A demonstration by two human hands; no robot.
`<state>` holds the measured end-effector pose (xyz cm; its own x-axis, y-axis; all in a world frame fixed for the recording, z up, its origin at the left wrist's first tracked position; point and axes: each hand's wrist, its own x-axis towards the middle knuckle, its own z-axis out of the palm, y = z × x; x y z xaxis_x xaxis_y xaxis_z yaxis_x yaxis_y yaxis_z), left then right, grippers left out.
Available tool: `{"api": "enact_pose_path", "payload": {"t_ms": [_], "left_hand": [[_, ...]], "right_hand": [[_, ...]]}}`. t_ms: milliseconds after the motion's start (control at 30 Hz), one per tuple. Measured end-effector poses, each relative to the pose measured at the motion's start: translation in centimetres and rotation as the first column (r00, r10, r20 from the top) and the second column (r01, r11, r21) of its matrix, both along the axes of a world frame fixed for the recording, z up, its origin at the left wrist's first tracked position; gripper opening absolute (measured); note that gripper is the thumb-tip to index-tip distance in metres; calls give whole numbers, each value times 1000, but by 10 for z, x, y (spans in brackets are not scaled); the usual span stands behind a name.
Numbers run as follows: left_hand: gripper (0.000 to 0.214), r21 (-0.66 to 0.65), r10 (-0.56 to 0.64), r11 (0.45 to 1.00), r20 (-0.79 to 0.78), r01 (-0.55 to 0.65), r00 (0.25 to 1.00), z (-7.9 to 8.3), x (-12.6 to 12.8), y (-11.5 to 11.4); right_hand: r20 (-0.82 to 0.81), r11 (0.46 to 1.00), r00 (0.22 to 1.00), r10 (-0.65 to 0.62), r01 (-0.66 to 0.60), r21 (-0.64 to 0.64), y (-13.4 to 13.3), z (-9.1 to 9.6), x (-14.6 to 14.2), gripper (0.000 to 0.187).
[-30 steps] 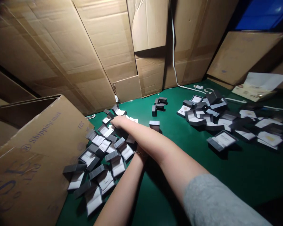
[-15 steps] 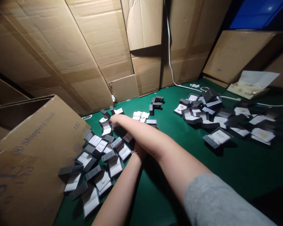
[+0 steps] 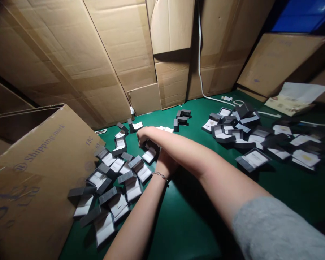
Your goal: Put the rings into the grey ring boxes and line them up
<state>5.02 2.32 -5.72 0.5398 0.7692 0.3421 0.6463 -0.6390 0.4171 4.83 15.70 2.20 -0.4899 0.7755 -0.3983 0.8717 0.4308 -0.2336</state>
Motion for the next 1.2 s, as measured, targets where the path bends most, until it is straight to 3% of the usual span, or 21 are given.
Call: {"api": "enact_pose_path", "payload": {"t_ms": [133, 433, 500, 633, 733, 833, 933, 1000, 1033, 1067, 1100, 1133, 1167, 1200], "left_hand": [[24, -29, 69, 997, -21, -70, 997, 2, -3, -4], [32, -30, 54, 998, -55, -56, 997, 1, -2, -4], [31, -29, 61, 998, -62, -63, 996, 1, -2, -4], [23, -27, 71, 997, -52, -72, 996, 1, -1, -4], [19, -17, 67, 998, -38, -67, 997, 1, -1, -5], [18, -15, 66, 998, -40, -66, 997, 2, -1, -6], [17, -17, 74, 997, -43, -75, 996, 2, -1, -6], [16, -19, 73, 997, -41, -74, 996, 2, 0, -6], [16, -20, 72, 997, -40, -73, 997, 2, 0, -6], [16, -23, 69, 997, -35, -69, 997, 2, 0, -6], [15, -28, 64, 998, -22, -64, 998, 2, 0, -6], [15, -37, 55, 998, -1, -55, 998, 1, 0, -6], [14, -45, 43, 998, 27, -42, 999, 2, 0, -6], [14, -53, 31, 998, 59, -28, 998, 2, 0, -6]], "right_hand": [[101, 997, 992, -72, 73, -6, 3, 2, 31, 67], [-170, 933, 918, -359, 345, -104, -12, -9, 66, 49], [-187, 930, 911, -369, 359, -83, -17, -9, 69, 47], [-67, 961, 962, -264, 268, 70, -24, -4, 77, 60], [15, 966, 969, -248, 246, 80, -26, -2, 93, 68], [66, 950, 949, -308, 304, 70, -24, -3, 114, 68], [18, 928, 929, -371, 369, 50, -22, 1, 133, 57], [-109, 895, 906, -410, 422, 143, -29, 11, 137, 46], [-213, 851, 878, -428, 471, 231, -38, 19, 135, 41], [-359, 774, 829, -429, 542, 328, -52, 28, 129, 38], [-539, 666, 732, -417, 650, 366, -72, 37, 120, 31], [-707, 592, 616, -349, 729, 343, -96, 46, 108, 26], [-830, 578, 498, -250, 765, 285, -125, 54, 95, 26], [-903, 628, 401, -151, 745, 226, -157, 60, 81, 28]]}}
